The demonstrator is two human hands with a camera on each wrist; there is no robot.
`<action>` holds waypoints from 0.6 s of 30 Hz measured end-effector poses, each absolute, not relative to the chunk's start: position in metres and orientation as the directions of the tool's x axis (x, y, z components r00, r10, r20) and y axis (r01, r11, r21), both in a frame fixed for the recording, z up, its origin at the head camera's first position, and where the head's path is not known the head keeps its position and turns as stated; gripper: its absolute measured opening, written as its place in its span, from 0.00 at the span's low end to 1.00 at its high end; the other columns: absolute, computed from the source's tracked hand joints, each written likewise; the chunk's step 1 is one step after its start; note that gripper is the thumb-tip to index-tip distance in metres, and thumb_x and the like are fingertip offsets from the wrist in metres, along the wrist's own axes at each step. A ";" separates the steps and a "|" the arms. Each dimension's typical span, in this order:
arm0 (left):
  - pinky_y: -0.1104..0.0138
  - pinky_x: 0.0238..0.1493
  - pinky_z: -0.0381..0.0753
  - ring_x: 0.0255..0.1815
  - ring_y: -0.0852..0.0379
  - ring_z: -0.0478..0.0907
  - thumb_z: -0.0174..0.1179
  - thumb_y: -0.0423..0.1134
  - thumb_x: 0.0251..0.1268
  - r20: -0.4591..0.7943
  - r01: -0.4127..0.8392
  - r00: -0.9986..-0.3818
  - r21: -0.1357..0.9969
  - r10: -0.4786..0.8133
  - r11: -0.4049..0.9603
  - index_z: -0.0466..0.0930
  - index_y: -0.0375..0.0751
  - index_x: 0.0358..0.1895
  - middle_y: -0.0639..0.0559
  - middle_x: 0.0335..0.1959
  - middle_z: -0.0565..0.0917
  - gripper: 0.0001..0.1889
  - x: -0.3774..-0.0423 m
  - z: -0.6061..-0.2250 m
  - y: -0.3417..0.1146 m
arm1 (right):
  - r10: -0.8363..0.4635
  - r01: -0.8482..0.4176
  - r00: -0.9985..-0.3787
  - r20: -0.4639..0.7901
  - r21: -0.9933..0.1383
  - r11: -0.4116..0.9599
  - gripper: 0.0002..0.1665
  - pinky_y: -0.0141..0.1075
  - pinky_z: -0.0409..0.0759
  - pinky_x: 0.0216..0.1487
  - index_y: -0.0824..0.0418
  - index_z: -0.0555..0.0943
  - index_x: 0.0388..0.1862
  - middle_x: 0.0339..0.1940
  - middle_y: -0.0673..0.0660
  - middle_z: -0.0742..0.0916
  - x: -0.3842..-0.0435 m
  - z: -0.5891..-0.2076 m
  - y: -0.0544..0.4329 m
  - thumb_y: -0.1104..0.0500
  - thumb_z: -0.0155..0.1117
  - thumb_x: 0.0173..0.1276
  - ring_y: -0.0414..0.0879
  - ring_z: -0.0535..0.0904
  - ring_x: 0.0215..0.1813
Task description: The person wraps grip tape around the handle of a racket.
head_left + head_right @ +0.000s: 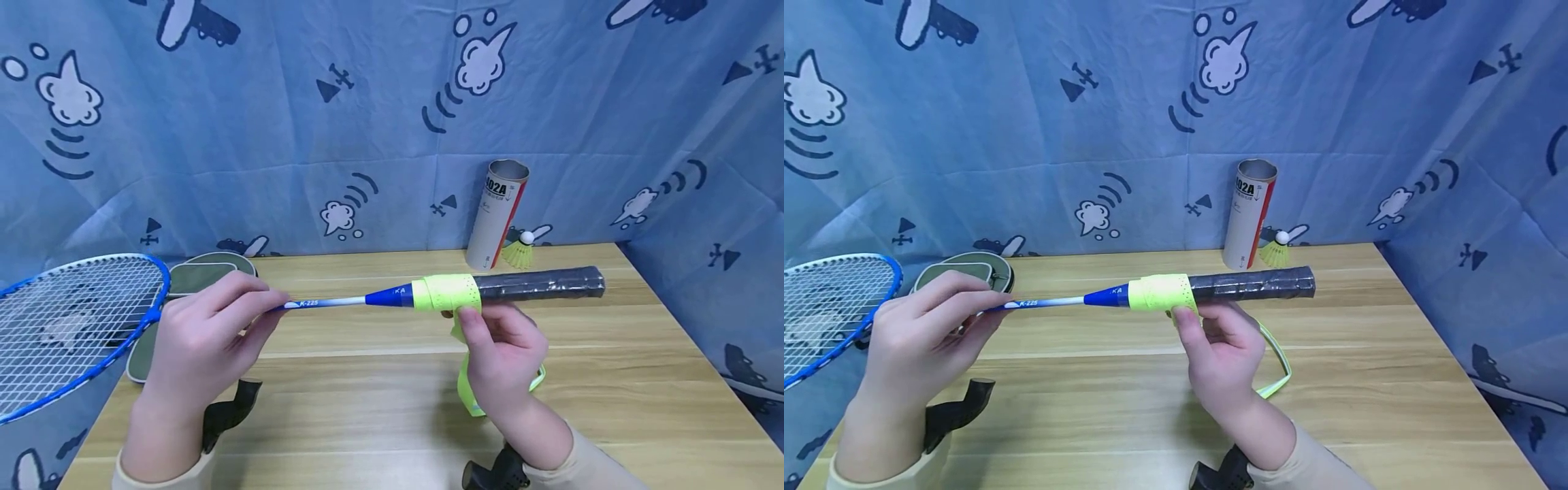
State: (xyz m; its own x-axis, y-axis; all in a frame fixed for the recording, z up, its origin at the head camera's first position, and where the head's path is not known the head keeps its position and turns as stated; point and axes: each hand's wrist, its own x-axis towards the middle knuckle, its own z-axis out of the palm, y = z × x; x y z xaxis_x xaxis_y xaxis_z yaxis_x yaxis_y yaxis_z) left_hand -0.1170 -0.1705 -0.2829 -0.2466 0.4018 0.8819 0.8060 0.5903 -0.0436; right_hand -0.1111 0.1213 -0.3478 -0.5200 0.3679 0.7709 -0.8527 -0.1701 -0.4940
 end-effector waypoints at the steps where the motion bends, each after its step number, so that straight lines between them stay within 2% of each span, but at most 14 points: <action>1: 0.72 0.16 0.69 0.17 0.57 0.73 0.60 0.46 0.78 0.888 0.812 -0.236 -0.043 0.395 0.582 0.89 0.37 0.31 0.49 0.27 0.85 0.19 -0.117 -0.283 -0.170 | 0.365 -0.846 -0.531 0.765 -0.502 -0.180 0.13 0.30 0.86 0.38 0.80 0.83 0.31 0.33 0.58 0.91 -0.111 -0.347 0.122 0.67 0.73 0.66 0.43 0.89 0.31; 6: 0.67 0.19 0.75 0.19 0.53 0.77 0.62 0.45 0.77 0.913 0.829 -0.187 -0.052 0.363 0.557 0.90 0.35 0.31 0.48 0.26 0.86 0.19 -0.119 -0.285 -0.170 | 0.311 -0.831 -0.556 0.771 -0.502 -0.242 0.11 0.32 0.86 0.39 0.82 0.81 0.36 0.38 0.62 0.91 -0.112 -0.345 0.122 0.71 0.70 0.67 0.49 0.89 0.36; 9: 0.65 0.22 0.77 0.20 0.52 0.77 0.62 0.45 0.77 0.919 0.831 -0.173 -0.056 0.354 0.553 0.90 0.34 0.30 0.48 0.26 0.86 0.19 -0.120 -0.286 -0.169 | 0.288 -0.831 -0.554 0.781 -0.501 -0.242 0.10 0.32 0.85 0.39 0.83 0.79 0.35 0.35 0.59 0.90 -0.113 -0.345 0.121 0.72 0.68 0.68 0.50 0.90 0.37; 12: 0.65 0.23 0.77 0.20 0.53 0.77 0.62 0.46 0.76 0.914 0.828 -0.184 -0.055 0.363 0.559 0.90 0.35 0.31 0.48 0.26 0.86 0.19 -0.122 -0.286 -0.169 | 0.304 -0.834 -0.552 0.776 -0.511 -0.209 0.12 0.32 0.86 0.39 0.82 0.80 0.33 0.34 0.58 0.90 -0.112 -0.347 0.121 0.70 0.70 0.67 0.48 0.90 0.37; 18: 0.61 0.24 0.78 0.21 0.53 0.78 0.62 0.48 0.76 0.905 0.786 -0.216 -0.061 0.366 0.615 0.92 0.38 0.33 0.49 0.25 0.86 0.18 -0.122 -0.286 -0.168 | 0.388 -0.829 -0.547 0.741 -0.544 -0.130 0.17 0.27 0.82 0.32 0.79 0.82 0.25 0.27 0.54 0.90 -0.113 -0.348 0.122 0.66 0.77 0.64 0.41 0.85 0.28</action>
